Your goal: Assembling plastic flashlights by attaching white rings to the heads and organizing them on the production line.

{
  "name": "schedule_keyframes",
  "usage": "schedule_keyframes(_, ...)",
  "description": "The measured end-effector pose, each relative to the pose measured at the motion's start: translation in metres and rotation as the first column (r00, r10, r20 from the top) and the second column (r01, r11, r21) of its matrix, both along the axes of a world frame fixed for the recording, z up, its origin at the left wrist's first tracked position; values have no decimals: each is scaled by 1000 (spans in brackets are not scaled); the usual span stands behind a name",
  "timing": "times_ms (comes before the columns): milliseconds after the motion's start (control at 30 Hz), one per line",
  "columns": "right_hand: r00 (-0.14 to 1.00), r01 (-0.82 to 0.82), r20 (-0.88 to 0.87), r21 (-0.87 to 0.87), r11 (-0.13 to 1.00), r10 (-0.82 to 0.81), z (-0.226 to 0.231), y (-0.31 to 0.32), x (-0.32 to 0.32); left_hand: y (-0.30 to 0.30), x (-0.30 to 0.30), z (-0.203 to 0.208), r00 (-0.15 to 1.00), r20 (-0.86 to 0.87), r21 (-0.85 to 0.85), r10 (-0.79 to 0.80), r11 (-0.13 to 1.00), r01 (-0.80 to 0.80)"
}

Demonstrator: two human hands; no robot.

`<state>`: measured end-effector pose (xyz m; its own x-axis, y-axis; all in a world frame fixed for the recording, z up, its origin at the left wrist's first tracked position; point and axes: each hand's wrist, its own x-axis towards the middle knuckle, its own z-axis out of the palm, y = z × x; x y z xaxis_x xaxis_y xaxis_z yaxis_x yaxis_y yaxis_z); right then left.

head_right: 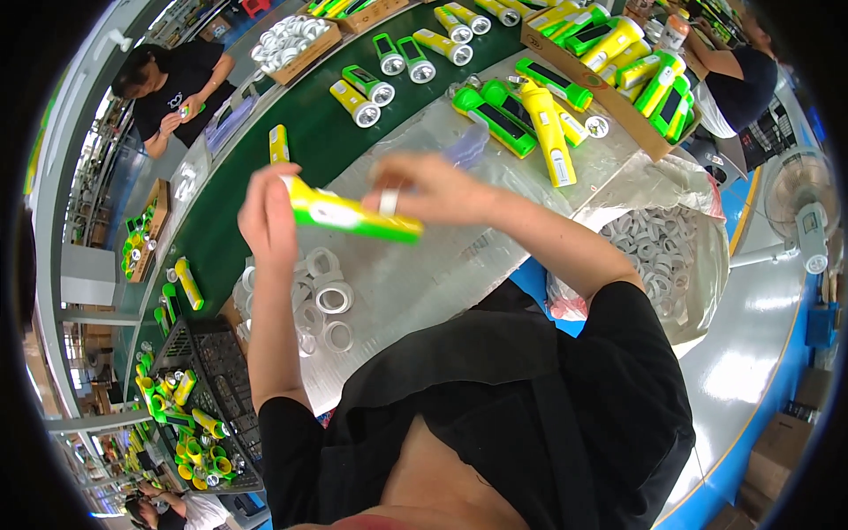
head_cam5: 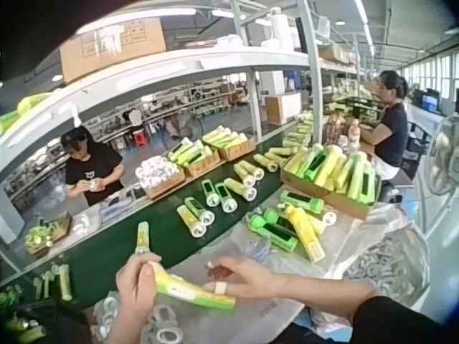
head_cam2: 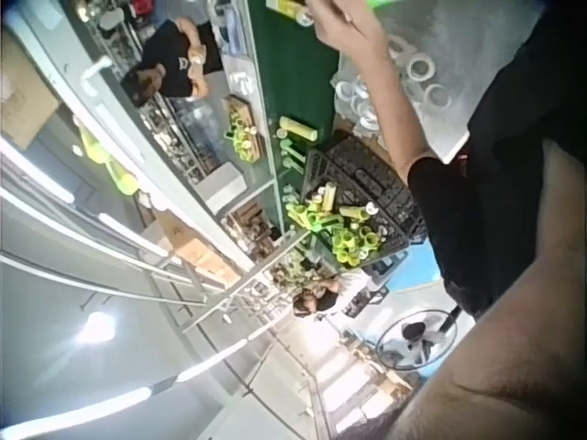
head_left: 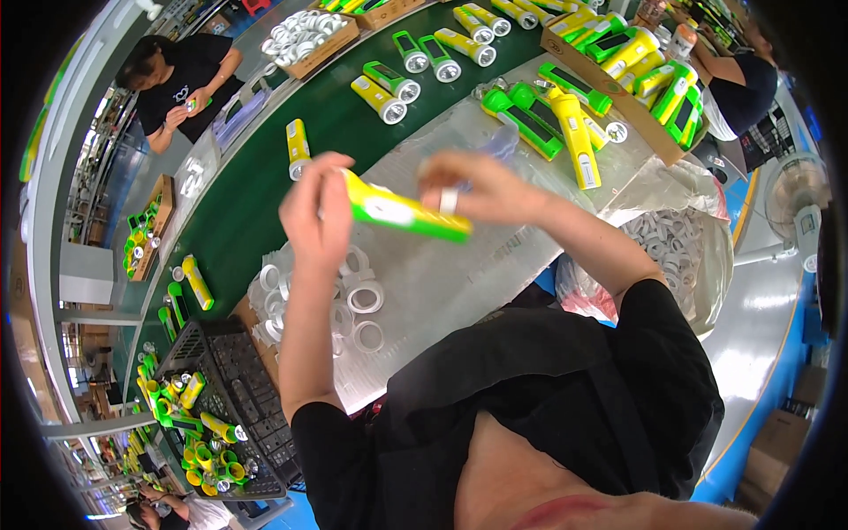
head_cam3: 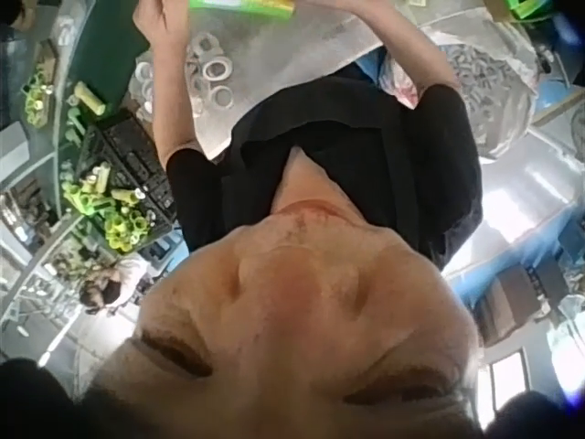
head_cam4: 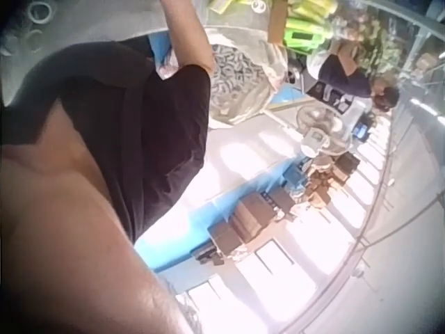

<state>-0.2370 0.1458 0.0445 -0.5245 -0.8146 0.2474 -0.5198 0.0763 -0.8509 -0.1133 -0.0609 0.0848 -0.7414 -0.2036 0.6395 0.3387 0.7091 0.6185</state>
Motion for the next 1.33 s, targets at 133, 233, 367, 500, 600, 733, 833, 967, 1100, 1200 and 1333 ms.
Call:
schedule_keyframes(133,381,789,-668,-124,601,-639,-30,76,-95,-72,-77,-23,848,-89,-180,523,828,-530)
schedule_keyframes(233,409,892,-720,186,412,-560,-41,109,-115,-107,-123,-68,785,-47,-343,618,728,-594)
schedule_keyframes(367,586,809,-513,401,429,-627,-40,111,-117,-118,-144,-112,705,176,-617,687,635,-465)
schedule_keyframes(500,529,837,-491,166,522,-692,-38,115,-99,-52,-145,-89,952,68,-324,299,909,-263)
schedule_keyframes(600,674,682,-430,52,729,-601,-29,110,-72,29,-119,-55,952,227,154,-203,973,171)
schedule_keyframes(733,836,421,-378,-25,907,-398,-22,87,-23,83,-80,-65,855,316,460,-412,855,242)
schedule_keyframes(833,851,411,-361,8,912,-381,-27,66,8,98,-49,-69,812,289,723,-506,672,162)
schedule_keyframes(967,945,255,-208,-18,967,-253,-31,51,37,86,-10,-86,839,302,747,-452,660,86)
schedule_keyframes(1100,955,-96,287,37,995,81,-29,47,64,92,26,-68,982,78,444,-175,887,122)
schedule_keyframes(1200,748,-255,603,-125,959,278,-33,33,80,97,46,-68,990,-40,287,-133,948,139)
schedule_keyframes(1333,651,-182,705,-217,959,283,-38,26,84,94,47,-79,972,-68,87,-223,970,229)
